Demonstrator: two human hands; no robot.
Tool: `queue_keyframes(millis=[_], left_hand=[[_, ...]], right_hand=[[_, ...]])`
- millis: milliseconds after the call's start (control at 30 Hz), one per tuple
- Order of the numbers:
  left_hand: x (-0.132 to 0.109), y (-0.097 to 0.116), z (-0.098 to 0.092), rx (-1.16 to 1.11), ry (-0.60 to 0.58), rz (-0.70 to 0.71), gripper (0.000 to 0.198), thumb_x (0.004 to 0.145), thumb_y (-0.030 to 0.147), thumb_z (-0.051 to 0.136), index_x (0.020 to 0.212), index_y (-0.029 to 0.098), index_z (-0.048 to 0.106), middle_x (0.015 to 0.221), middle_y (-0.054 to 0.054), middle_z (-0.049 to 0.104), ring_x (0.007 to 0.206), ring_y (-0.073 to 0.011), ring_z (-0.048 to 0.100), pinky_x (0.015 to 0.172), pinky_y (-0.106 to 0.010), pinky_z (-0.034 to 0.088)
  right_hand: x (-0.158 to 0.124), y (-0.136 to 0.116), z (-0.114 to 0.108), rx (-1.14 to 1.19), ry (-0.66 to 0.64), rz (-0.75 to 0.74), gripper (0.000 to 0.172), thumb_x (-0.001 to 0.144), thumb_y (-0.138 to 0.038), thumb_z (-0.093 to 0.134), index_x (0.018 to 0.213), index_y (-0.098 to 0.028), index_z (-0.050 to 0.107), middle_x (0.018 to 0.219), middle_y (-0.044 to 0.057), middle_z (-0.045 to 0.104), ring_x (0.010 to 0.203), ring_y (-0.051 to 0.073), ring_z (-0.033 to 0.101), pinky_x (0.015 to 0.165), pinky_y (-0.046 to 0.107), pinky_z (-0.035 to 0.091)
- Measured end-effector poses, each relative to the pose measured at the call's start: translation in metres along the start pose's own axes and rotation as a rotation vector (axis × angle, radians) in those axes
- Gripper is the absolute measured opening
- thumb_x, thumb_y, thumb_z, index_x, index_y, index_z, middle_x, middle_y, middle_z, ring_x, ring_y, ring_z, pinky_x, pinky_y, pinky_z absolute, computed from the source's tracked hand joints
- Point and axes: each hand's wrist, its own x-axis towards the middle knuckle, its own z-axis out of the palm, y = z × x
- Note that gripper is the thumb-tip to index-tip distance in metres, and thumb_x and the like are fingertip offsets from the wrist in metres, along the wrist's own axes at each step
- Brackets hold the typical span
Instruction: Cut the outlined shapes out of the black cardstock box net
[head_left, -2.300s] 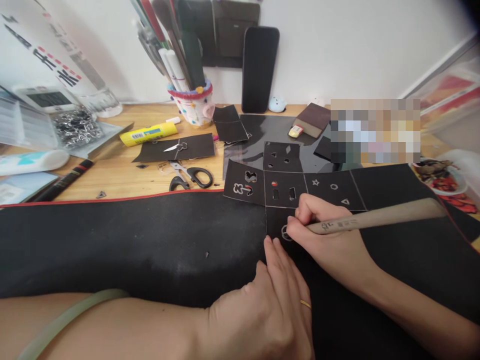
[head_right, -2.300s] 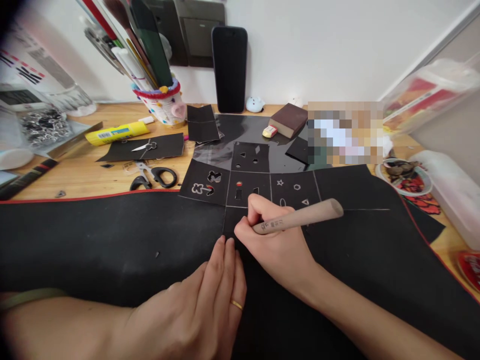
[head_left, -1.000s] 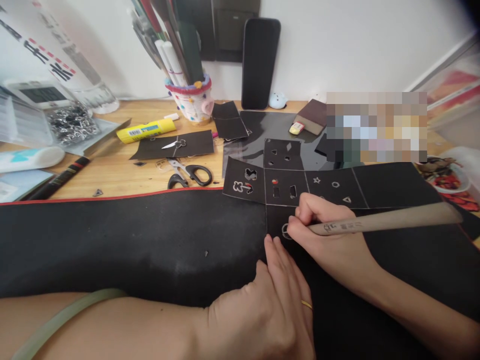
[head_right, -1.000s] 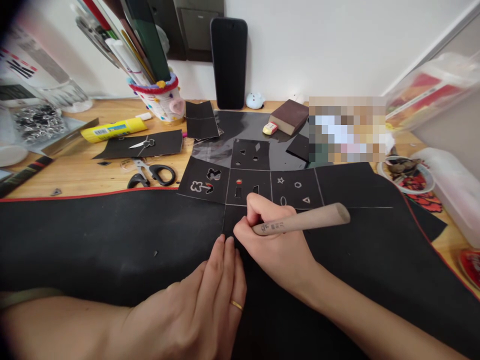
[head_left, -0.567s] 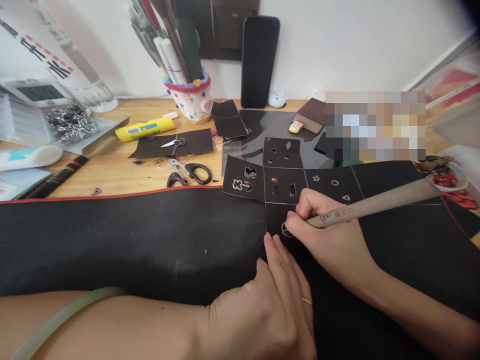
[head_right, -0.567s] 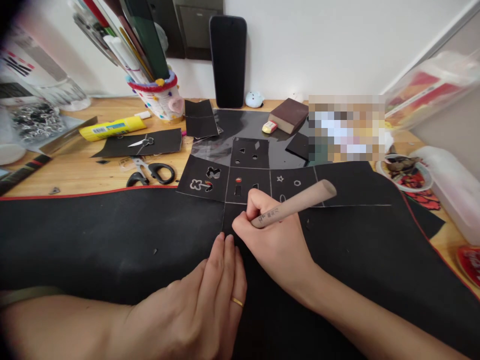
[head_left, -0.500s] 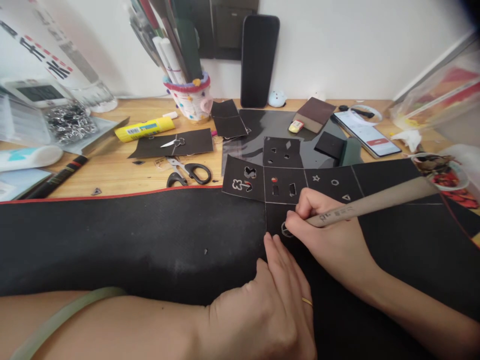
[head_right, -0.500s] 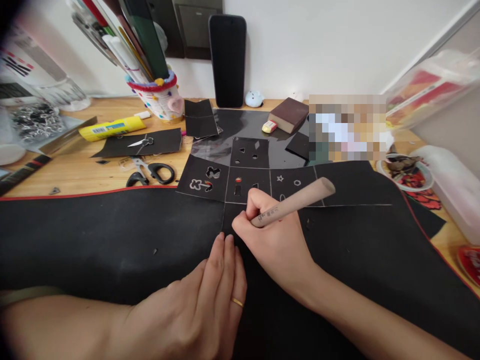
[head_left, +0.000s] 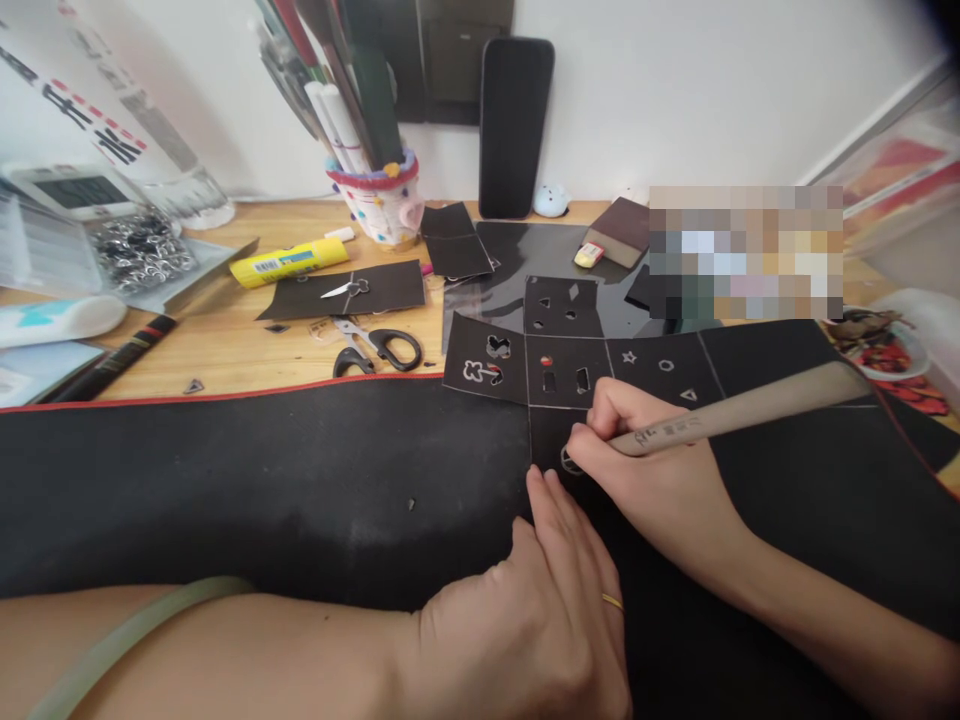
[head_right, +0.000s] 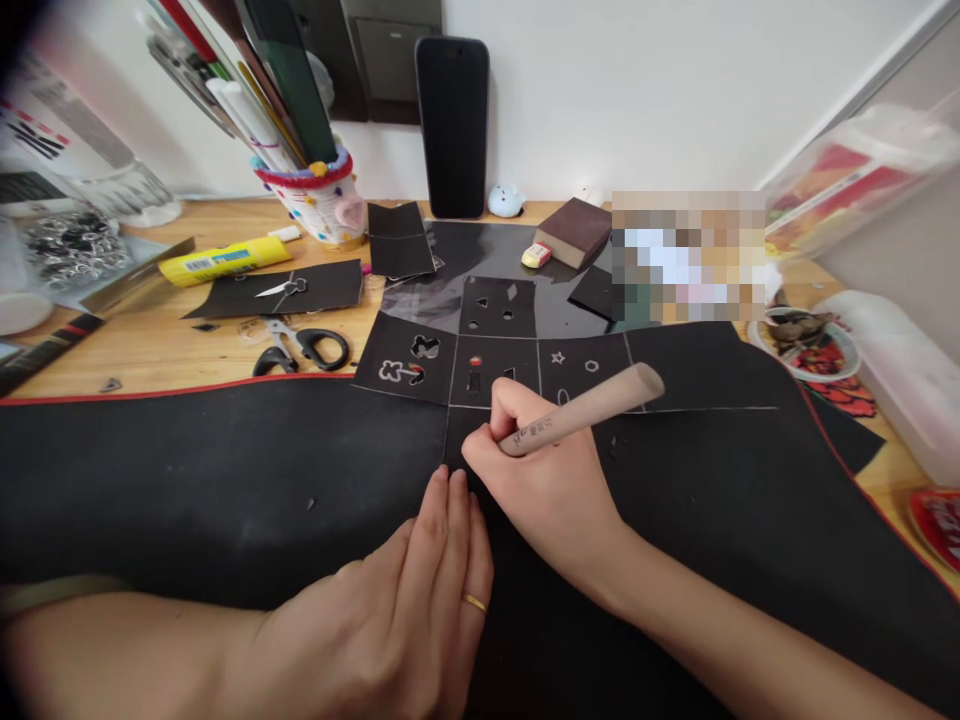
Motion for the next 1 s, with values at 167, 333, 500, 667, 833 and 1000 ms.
queue_keyframes(millis=[167, 333, 500, 667, 833, 1000], left_hand=[[-0.001, -0.001, -0.001, -0.007, -0.003, 0.015, 0.037, 0.081, 0.016, 0.033, 0.096, -0.005, 0.059, 0.087, -0.02, 0.065, 0.078, -0.0269, 0.064, 0.051, -0.021, 0.052], [0.0, -0.001, -0.001, -0.009, -0.001, 0.007, 0.038, 0.081, 0.017, 0.033, 0.096, -0.006, 0.059, 0.087, -0.021, 0.065, 0.078, -0.0274, 0.064, 0.052, -0.021, 0.052], [-0.001, -0.001, -0.001, -0.012, 0.004, 0.015, 0.037, 0.08, 0.016, 0.033, 0.096, -0.005, 0.059, 0.088, -0.02, 0.065, 0.078, -0.0264, 0.064, 0.051, -0.02, 0.052], [-0.002, 0.001, 0.001, -0.023, 0.013, -0.019, 0.038, 0.08, 0.017, 0.033, 0.097, -0.006, 0.059, 0.088, -0.02, 0.065, 0.079, -0.0273, 0.063, 0.049, -0.021, 0.051], [-0.003, 0.001, 0.008, 0.022, 0.066, -0.018, 0.035, 0.08, 0.016, 0.033, 0.094, -0.003, 0.06, 0.086, -0.016, 0.066, 0.077, -0.0236, 0.064, 0.052, -0.019, 0.051], [-0.002, -0.005, 0.007, 0.049, 0.05, -0.001, 0.033, 0.08, 0.01, 0.032, 0.09, 0.002, 0.061, 0.084, -0.011, 0.067, 0.076, -0.0175, 0.065, 0.057, -0.016, 0.051]], right_hand=[[0.001, 0.004, -0.003, -0.035, -0.048, -0.058, 0.029, 0.065, -0.006, 0.046, 0.054, -0.02, 0.023, 0.048, -0.006, 0.029, 0.044, 0.008, 0.027, 0.041, 0.023, 0.024], [0.002, 0.007, -0.005, -0.078, -0.077, -0.091, 0.028, 0.067, -0.008, 0.046, 0.055, -0.02, 0.023, 0.051, -0.005, 0.037, 0.046, 0.008, 0.031, 0.043, 0.022, 0.028], [0.001, 0.006, -0.005, -0.093, -0.076, -0.096, 0.029, 0.067, -0.008, 0.045, 0.055, -0.02, 0.022, 0.049, -0.006, 0.035, 0.045, 0.008, 0.03, 0.042, 0.022, 0.027], [0.003, 0.007, -0.007, -0.107, -0.111, -0.106, 0.028, 0.066, -0.009, 0.046, 0.055, -0.02, 0.023, 0.05, -0.005, 0.037, 0.045, 0.008, 0.032, 0.043, 0.022, 0.028], [0.009, 0.007, -0.01, -0.102, -0.208, -0.115, 0.027, 0.068, -0.012, 0.046, 0.054, -0.02, 0.023, 0.049, -0.006, 0.037, 0.044, 0.008, 0.033, 0.043, 0.022, 0.029], [0.008, 0.009, -0.012, -0.087, -0.25, -0.115, 0.027, 0.068, -0.009, 0.043, 0.056, -0.02, 0.022, 0.049, -0.007, 0.033, 0.044, 0.007, 0.031, 0.042, 0.021, 0.028]])
